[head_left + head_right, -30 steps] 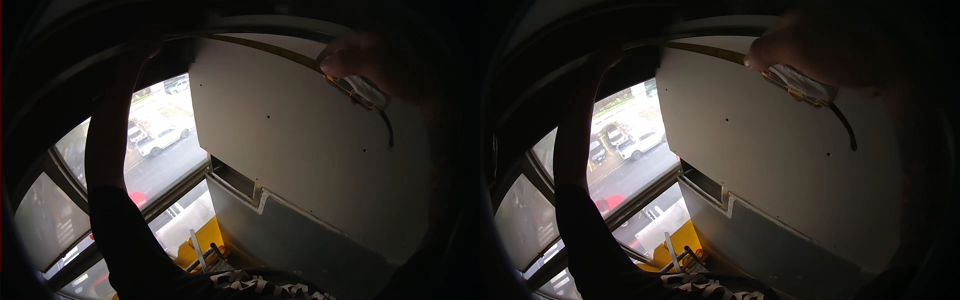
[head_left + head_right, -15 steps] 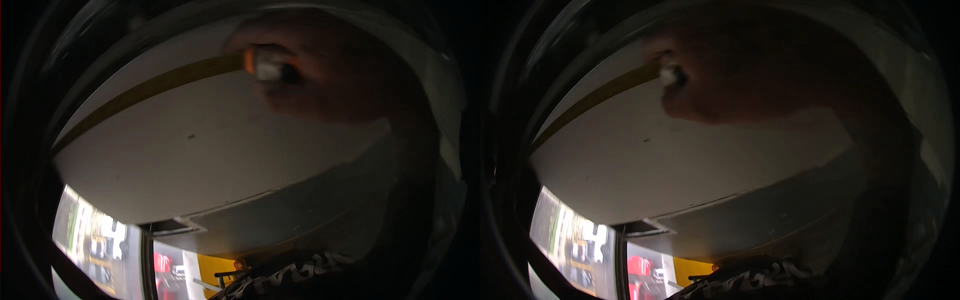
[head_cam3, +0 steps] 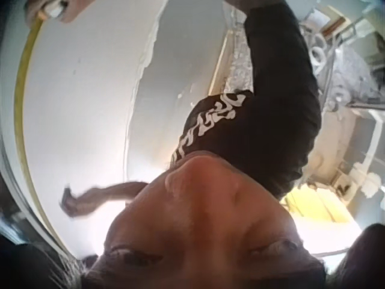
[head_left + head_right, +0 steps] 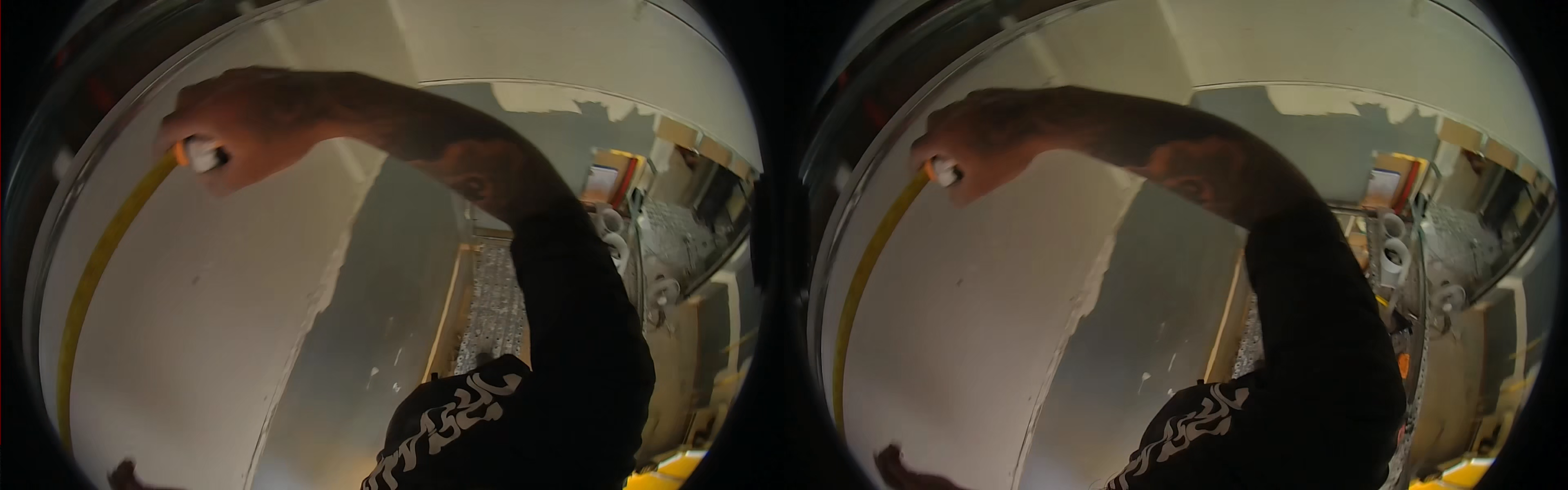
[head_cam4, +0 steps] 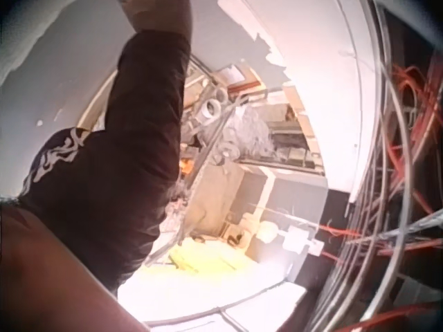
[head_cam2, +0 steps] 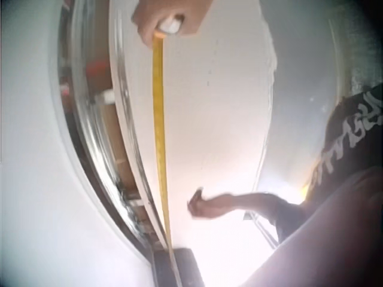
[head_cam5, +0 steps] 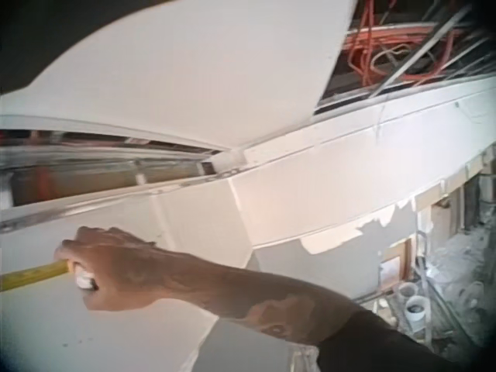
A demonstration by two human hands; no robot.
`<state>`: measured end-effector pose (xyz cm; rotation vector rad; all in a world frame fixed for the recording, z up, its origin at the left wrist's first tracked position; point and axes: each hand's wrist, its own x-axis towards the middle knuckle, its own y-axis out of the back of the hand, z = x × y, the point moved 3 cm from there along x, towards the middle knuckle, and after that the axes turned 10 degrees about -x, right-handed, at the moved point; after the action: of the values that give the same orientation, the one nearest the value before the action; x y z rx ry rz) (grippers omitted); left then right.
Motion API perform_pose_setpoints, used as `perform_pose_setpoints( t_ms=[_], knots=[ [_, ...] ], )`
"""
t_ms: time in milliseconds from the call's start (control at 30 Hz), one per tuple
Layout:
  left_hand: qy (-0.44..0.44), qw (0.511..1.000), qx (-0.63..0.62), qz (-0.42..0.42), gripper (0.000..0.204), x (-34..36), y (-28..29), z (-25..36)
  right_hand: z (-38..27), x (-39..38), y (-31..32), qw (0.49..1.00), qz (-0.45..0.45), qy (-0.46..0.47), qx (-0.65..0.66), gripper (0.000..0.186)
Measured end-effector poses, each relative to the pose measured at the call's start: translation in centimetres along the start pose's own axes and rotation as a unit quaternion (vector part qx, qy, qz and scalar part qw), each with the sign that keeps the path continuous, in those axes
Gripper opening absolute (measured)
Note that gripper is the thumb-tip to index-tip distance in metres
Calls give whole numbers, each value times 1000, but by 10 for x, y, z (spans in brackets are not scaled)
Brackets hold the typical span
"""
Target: The person measures a metal track on a ceiling with a tape measure, uses snips to cut a metal stud while standing on scaffolding, and marks a metal piece with a pencil and a square.
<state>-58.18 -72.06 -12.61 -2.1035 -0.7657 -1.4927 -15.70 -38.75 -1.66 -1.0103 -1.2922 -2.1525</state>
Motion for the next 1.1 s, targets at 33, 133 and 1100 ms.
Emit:
perform_pose_setpoints(
  t_ms=[33,133,1100],
  knots=[
    [127,934,-328,-62,47,13,-15,78,15,-11,-5,1000,2,6,-7,46],
    [231,622,-744,-73,62,74,-34,274,45,-42,-11,1000,14,3,-8,48],
    [243,247,-937,44,31,352,-179,780,248,-590,107,753,-14,-646,-127,51]
  ],
)
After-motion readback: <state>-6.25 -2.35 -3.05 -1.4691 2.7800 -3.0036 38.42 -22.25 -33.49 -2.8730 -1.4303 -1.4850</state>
